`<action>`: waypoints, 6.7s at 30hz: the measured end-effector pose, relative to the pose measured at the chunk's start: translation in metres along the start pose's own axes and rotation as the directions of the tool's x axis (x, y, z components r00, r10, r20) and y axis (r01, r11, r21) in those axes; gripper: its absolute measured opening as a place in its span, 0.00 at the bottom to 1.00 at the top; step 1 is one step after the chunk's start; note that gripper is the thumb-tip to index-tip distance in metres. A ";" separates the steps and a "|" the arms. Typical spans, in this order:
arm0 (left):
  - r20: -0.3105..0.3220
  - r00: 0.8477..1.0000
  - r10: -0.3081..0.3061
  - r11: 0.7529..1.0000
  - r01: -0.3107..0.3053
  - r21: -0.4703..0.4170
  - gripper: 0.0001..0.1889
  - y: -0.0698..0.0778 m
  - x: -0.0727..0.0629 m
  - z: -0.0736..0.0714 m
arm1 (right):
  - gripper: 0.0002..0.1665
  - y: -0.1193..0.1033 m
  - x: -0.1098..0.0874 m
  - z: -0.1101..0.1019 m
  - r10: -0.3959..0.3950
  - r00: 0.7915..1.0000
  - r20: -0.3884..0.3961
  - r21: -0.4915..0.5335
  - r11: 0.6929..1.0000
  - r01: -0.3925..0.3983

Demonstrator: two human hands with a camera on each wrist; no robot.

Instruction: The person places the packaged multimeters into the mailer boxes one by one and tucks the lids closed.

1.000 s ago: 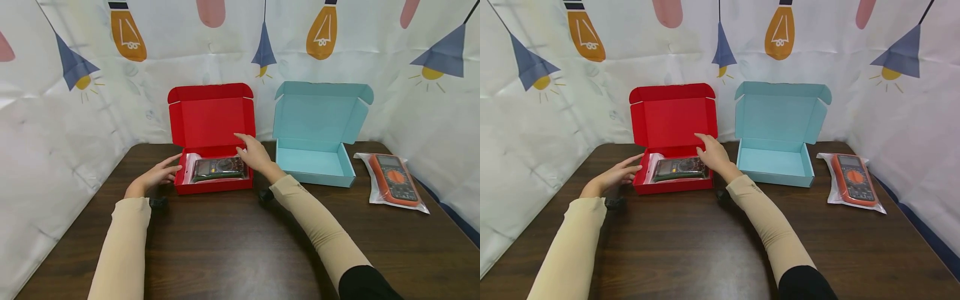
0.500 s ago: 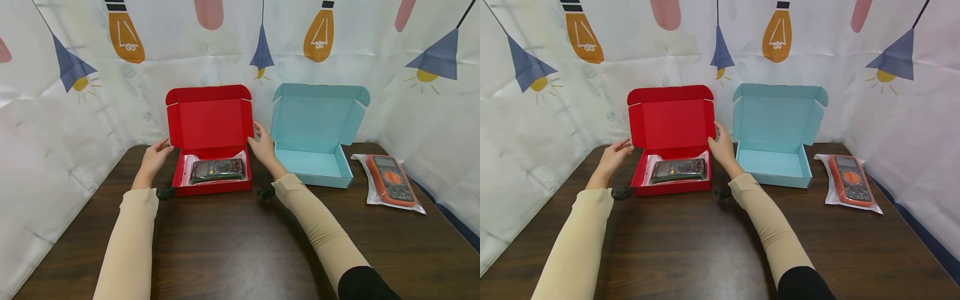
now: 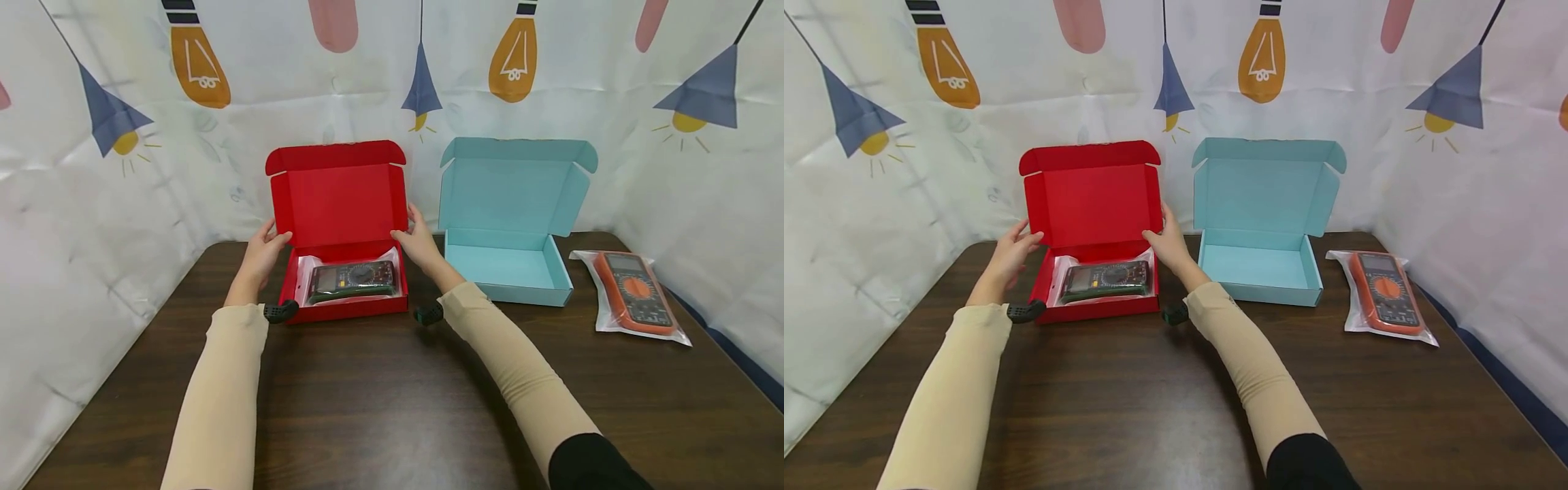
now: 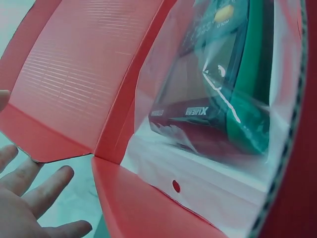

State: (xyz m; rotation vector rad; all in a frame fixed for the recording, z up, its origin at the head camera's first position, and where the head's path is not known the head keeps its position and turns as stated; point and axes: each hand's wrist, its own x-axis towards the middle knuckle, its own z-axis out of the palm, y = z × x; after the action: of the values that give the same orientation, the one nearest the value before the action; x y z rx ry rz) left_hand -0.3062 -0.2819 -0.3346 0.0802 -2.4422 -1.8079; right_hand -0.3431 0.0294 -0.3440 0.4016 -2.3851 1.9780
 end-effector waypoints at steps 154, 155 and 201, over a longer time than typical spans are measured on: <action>0.168 0.913 0.373 0.867 -0.277 -0.414 0.28 -0.023 -0.052 -0.033 | 0.43 -0.003 -0.057 -0.034 -0.130 0.933 0.334 0.140 0.986 0.087; 0.158 0.908 0.389 0.851 -0.289 -0.438 0.29 -0.021 -0.053 -0.036 | 0.43 -0.006 -0.057 -0.035 -0.137 0.933 0.332 0.148 0.985 0.091; 0.324 0.915 0.242 0.966 -0.194 -0.173 0.29 -0.005 -0.055 -0.052 | 0.41 -0.011 -0.063 -0.052 -0.112 0.868 0.483 0.412 0.904 -0.112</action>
State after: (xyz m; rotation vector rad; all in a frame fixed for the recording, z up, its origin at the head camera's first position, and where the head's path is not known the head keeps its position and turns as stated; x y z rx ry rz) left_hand -0.2460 -0.3273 -0.3265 -0.5433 -2.4026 -2.0184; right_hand -0.2873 0.0896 -0.3337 1.0457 -2.1336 2.6739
